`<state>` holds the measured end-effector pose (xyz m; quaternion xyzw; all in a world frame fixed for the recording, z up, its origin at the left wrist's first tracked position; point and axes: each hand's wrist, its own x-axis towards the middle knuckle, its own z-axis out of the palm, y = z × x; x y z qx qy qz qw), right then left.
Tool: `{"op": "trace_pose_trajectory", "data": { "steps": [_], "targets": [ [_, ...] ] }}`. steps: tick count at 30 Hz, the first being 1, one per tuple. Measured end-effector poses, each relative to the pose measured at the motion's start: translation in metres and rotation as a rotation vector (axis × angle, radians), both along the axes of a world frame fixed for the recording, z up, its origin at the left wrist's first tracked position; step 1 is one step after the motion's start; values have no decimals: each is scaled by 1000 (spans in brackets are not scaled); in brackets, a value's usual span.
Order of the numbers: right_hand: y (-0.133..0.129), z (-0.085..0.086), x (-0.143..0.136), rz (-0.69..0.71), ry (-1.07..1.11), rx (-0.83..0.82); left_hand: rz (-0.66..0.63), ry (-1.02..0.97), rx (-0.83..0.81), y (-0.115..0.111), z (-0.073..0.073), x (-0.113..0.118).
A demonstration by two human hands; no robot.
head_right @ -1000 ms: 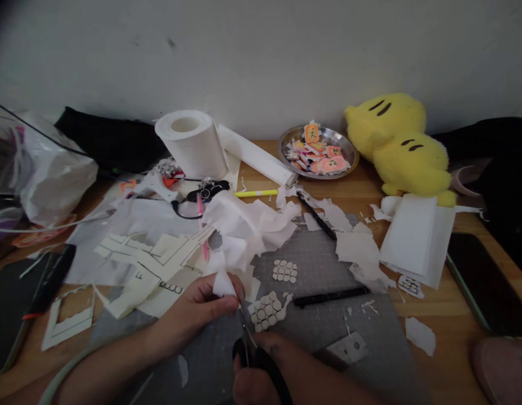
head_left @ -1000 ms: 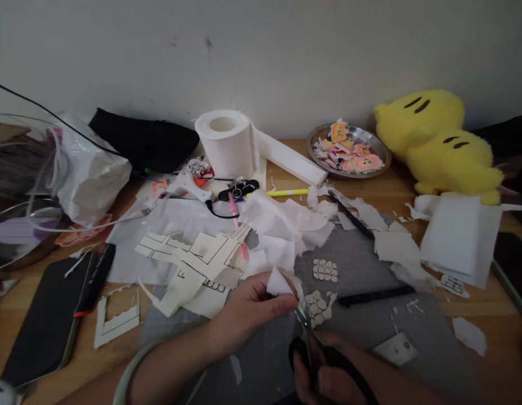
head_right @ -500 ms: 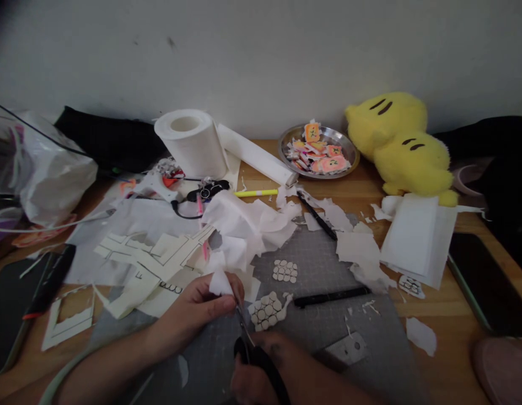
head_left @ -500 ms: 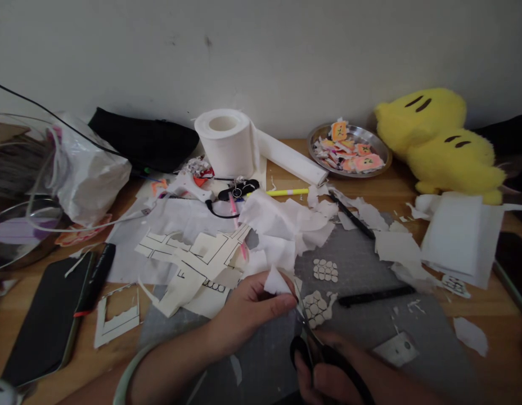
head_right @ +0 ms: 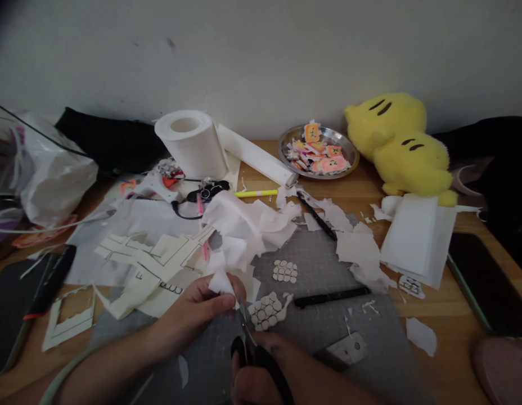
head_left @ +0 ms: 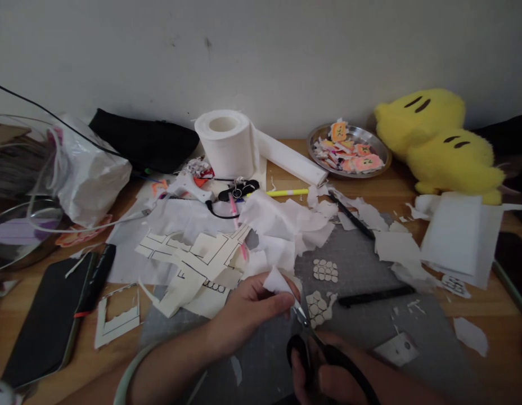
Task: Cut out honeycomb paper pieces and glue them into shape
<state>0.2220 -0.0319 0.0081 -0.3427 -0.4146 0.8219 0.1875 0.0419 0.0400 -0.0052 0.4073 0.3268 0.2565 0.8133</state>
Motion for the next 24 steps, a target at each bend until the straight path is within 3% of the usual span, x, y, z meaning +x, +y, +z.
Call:
{"op": "trace_pose_trajectory", "data": {
  "steps": [4,11,15,24],
  "targets": [
    [4,9,0,30,-105,44,-21,8,2,0,-1,0],
    [6,11,-9,37,-244,-53,3,5,-17,0,-4,-2],
    [5,11,-9,12,-246,-79,12,-15,-21,-1,-2,-1],
    [-2,1,4,16,-91,76,-53,25,-33,1,1,0]
  ]
}}
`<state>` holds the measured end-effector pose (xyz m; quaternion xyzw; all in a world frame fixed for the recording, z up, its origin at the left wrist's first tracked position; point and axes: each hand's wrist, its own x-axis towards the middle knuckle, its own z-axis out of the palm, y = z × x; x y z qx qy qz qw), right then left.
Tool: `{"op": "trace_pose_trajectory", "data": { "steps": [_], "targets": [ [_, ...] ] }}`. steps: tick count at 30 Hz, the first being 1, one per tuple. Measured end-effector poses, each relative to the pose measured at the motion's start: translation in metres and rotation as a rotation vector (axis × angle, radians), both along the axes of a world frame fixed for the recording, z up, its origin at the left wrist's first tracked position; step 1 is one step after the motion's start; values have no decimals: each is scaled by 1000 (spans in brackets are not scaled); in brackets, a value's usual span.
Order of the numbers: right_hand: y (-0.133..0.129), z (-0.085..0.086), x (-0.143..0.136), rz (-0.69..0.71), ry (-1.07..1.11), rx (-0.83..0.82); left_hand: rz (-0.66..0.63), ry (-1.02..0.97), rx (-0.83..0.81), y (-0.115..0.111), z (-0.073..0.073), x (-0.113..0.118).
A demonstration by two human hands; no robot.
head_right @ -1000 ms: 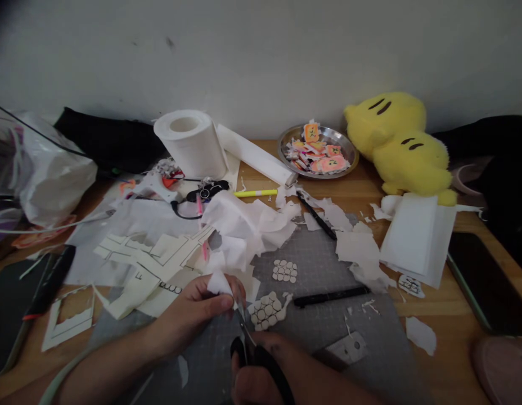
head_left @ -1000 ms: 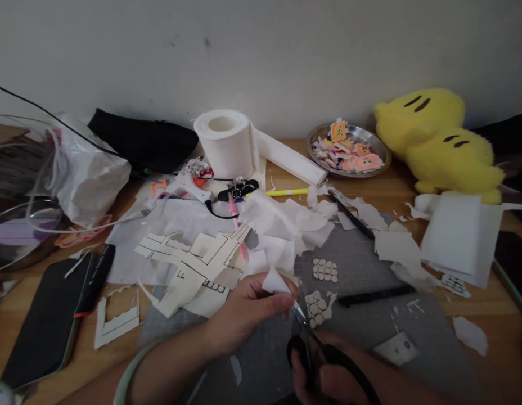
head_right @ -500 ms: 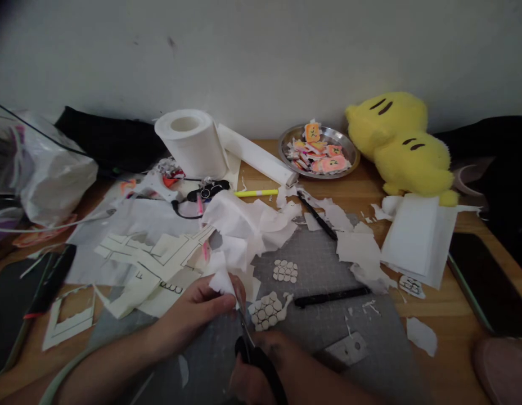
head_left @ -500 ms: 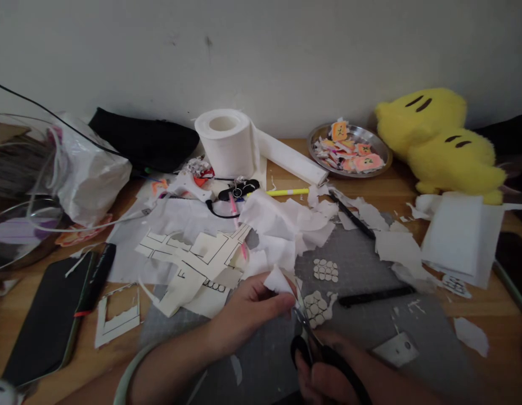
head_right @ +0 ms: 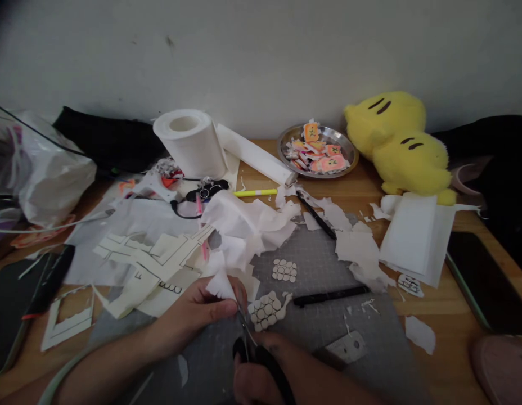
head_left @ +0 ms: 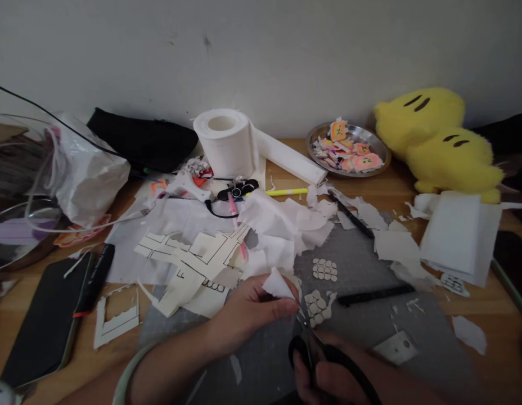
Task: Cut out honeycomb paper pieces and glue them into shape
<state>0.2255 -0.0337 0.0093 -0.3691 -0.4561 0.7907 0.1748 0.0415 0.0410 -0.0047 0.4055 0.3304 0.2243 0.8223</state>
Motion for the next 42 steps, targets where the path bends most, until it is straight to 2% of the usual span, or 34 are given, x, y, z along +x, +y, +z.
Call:
{"op": "trace_pose_trajectory", "data": {
  "steps": [6,18,32,42],
  "targets": [
    [-1,-4,-1,-15,61,-45,-31,12,18,0,1,0],
    [0,-6,-3,-27,115,-54,86,-94,-55,-2,-4,0],
    [1,-5,-3,-20,96,-79,77,-81,-90,0,1,2],
    [0,-2,-1,7,33,-26,43,-36,-97,0,0,1]
  ]
}}
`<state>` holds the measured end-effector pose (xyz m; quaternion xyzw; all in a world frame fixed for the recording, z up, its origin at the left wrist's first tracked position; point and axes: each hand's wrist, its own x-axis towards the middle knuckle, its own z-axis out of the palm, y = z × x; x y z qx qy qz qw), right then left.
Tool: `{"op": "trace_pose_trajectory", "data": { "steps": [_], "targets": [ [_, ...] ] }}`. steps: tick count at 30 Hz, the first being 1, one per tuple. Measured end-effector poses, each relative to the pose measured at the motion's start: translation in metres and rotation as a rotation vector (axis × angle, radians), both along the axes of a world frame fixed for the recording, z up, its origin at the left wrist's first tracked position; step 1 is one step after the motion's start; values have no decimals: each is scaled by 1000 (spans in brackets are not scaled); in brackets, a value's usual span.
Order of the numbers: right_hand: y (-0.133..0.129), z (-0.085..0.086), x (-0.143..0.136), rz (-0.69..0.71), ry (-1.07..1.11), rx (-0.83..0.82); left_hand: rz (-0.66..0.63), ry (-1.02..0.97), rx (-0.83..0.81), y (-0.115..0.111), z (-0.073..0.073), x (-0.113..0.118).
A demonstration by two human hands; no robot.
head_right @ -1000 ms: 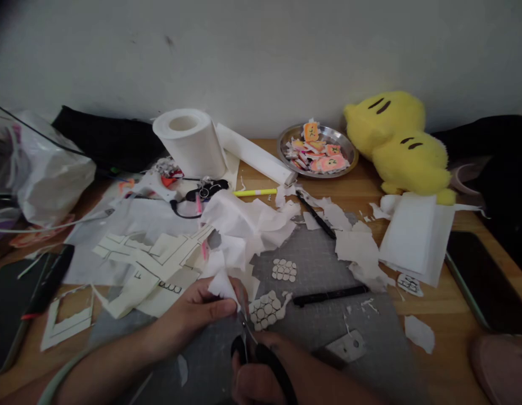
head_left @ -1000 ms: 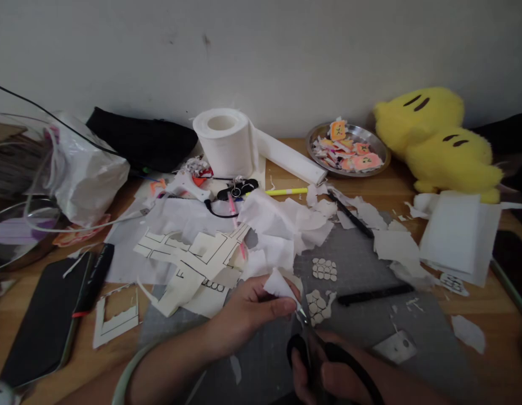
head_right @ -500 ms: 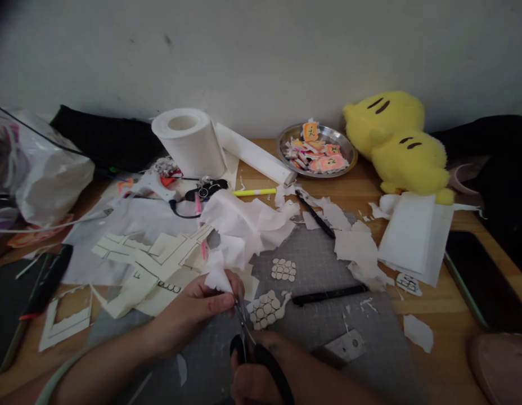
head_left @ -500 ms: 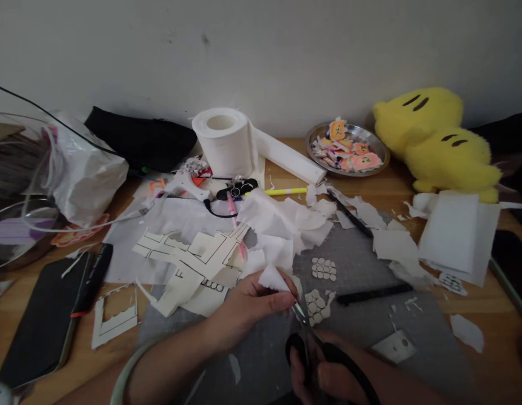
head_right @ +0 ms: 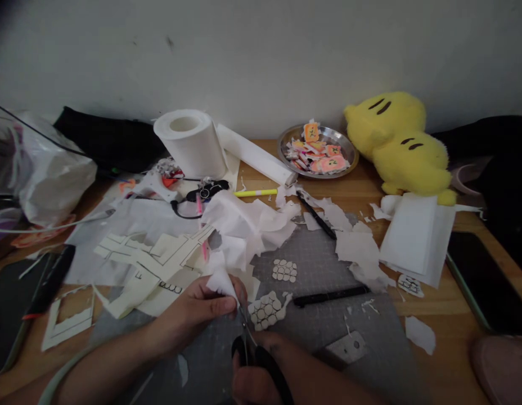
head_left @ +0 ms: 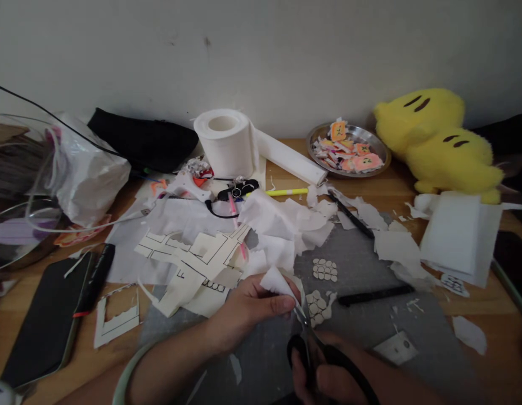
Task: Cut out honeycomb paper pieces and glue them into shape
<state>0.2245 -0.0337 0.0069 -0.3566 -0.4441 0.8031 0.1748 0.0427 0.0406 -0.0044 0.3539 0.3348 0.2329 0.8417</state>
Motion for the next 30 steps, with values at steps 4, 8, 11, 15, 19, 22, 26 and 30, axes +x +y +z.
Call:
{"op": "trace_pose_trajectory", "data": {
  "steps": [4,8,11,15,19,22,26,30],
  "targets": [
    [-2,-6,1,-7,14,-33,-67,25,54,1,1,1],
    [-4,-9,0,-12,-2,-59,-77,28,66,2,2,0],
    [-4,-7,-1,-23,-50,-51,-78,39,85,1,2,-1],
    [-4,-6,-1,-34,-88,-7,-55,67,55,-1,0,-2],
    [-2,-6,0,-34,-62,15,-1,71,30,-2,-1,-1],
    [0,-4,-1,-32,-50,10,20,69,30,-1,0,0],
    [1,1,0,-15,-23,3,8,43,48,0,1,0],
    [0,2,1,-19,34,-32,-15,16,59,0,1,0]
  ]
}}
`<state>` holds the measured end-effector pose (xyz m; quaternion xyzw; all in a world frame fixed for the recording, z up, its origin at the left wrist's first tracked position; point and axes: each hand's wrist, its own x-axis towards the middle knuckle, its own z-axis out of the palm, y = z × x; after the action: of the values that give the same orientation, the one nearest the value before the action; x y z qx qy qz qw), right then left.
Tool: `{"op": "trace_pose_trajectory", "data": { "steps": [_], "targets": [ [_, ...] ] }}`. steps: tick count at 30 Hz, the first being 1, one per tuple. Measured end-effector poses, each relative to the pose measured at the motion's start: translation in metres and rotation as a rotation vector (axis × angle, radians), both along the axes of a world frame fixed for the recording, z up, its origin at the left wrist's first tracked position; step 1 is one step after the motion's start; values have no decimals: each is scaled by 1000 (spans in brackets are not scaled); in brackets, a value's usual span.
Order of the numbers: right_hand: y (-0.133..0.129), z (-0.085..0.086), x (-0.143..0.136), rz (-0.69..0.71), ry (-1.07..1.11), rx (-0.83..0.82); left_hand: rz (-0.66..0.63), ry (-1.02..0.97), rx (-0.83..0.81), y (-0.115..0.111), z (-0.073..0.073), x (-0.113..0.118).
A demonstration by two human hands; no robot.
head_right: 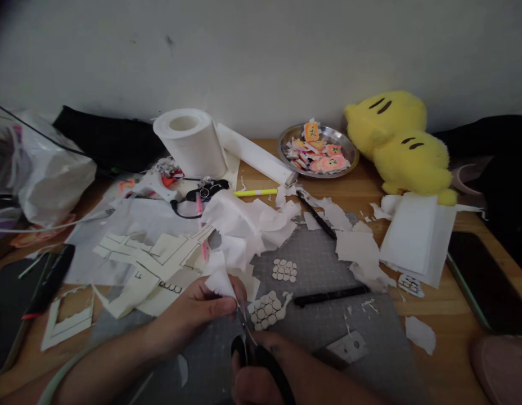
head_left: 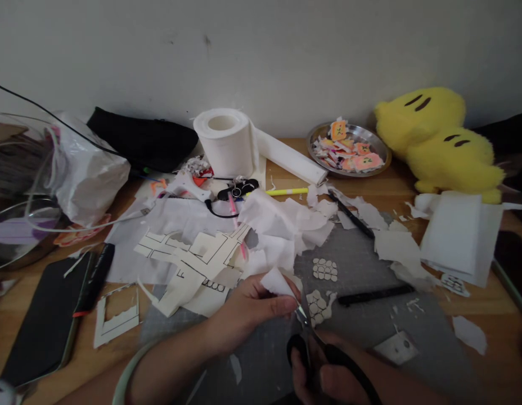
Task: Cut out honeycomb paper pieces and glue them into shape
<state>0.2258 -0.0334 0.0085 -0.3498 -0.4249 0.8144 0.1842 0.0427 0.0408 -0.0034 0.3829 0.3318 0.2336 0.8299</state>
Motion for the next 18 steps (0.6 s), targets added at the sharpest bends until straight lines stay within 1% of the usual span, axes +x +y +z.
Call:
{"op": "trace_pose_trajectory", "data": {
  "steps": [4,7,10,15,18],
  "targets": [
    [-1,-2,-1,-3,60,15,5,-12,-14,-1,-2,-1],
    [0,-2,-3,-16,83,29,-14,-35,-17,-1,-3,-1],
    [2,0,-5,9,31,16,-32,-53,-16,0,-3,-1],
    [6,5,-9,13,-67,-52,-15,-8,-23,0,-1,-1],
    [6,7,-11,12,-155,-65,-2,-8,-41,-1,-2,-2]
  ]
}}
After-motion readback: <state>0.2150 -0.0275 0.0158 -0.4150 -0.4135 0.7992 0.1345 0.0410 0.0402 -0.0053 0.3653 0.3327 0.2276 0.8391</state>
